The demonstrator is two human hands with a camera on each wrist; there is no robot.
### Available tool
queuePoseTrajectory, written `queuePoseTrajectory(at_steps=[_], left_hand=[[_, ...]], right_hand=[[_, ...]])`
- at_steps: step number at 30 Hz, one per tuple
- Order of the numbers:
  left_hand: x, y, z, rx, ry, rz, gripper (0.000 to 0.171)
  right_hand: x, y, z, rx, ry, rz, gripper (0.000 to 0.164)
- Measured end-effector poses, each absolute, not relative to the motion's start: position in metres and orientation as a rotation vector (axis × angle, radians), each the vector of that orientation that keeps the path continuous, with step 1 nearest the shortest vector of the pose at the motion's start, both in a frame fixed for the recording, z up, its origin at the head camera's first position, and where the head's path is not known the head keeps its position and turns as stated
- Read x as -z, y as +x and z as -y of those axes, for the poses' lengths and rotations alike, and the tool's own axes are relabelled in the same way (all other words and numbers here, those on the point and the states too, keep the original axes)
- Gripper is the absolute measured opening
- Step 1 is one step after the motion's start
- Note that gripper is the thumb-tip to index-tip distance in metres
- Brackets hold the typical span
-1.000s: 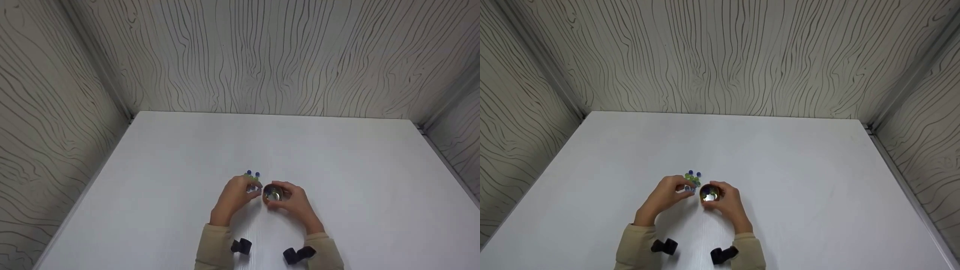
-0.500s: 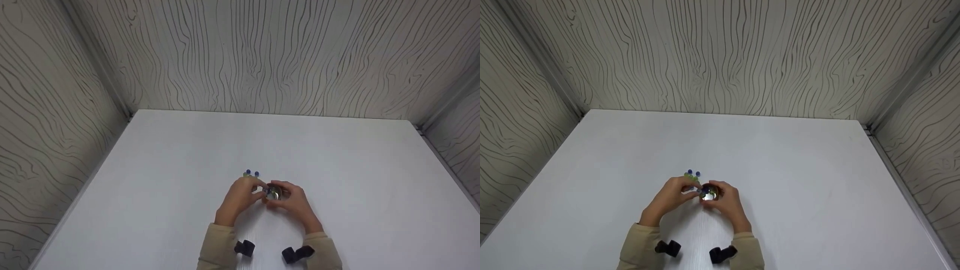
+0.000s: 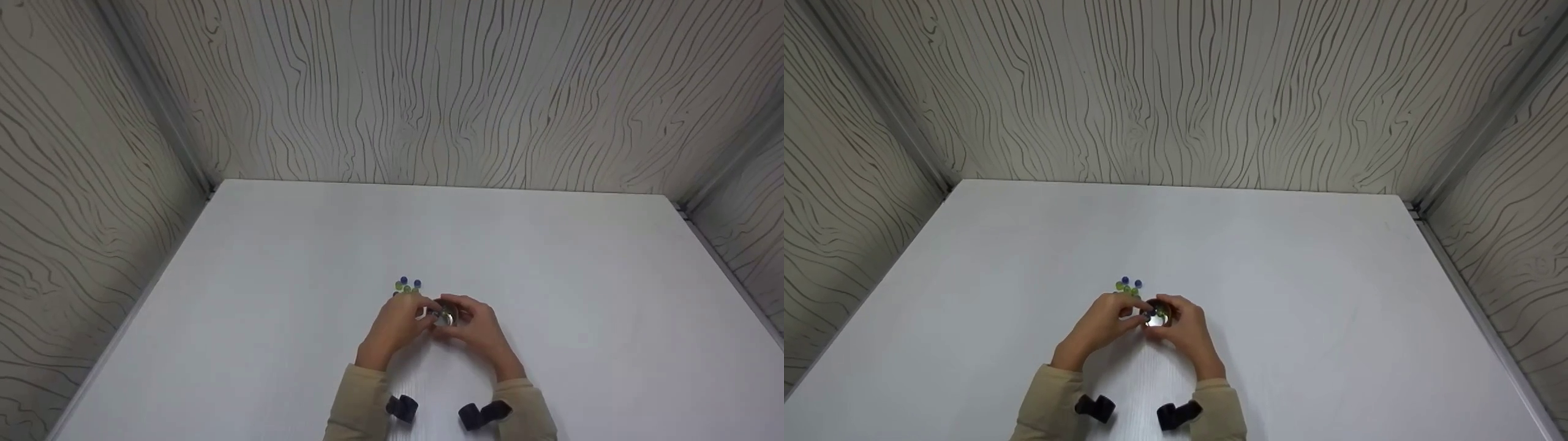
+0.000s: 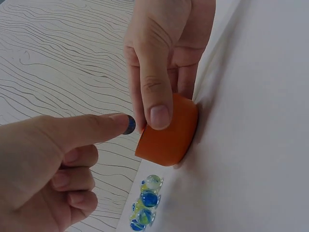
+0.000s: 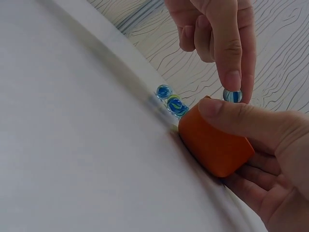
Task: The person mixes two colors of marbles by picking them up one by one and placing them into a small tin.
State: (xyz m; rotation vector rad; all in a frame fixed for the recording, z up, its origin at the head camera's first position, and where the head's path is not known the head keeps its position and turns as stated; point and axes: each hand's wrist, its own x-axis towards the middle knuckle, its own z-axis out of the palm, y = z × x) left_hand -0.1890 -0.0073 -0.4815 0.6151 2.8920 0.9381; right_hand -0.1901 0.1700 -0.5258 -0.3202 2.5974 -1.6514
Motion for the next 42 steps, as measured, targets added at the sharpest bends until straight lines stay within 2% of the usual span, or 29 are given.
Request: queuePoseTrajectory(at_steps=[42], left_hand=[[0.4873,-0.1925,0.0104,-0.982,0.587,-2.873,0.018]], right_hand=[[0.5238,-0.1894,-0.1695,1.622,-0.281,-2.615,0.059]])
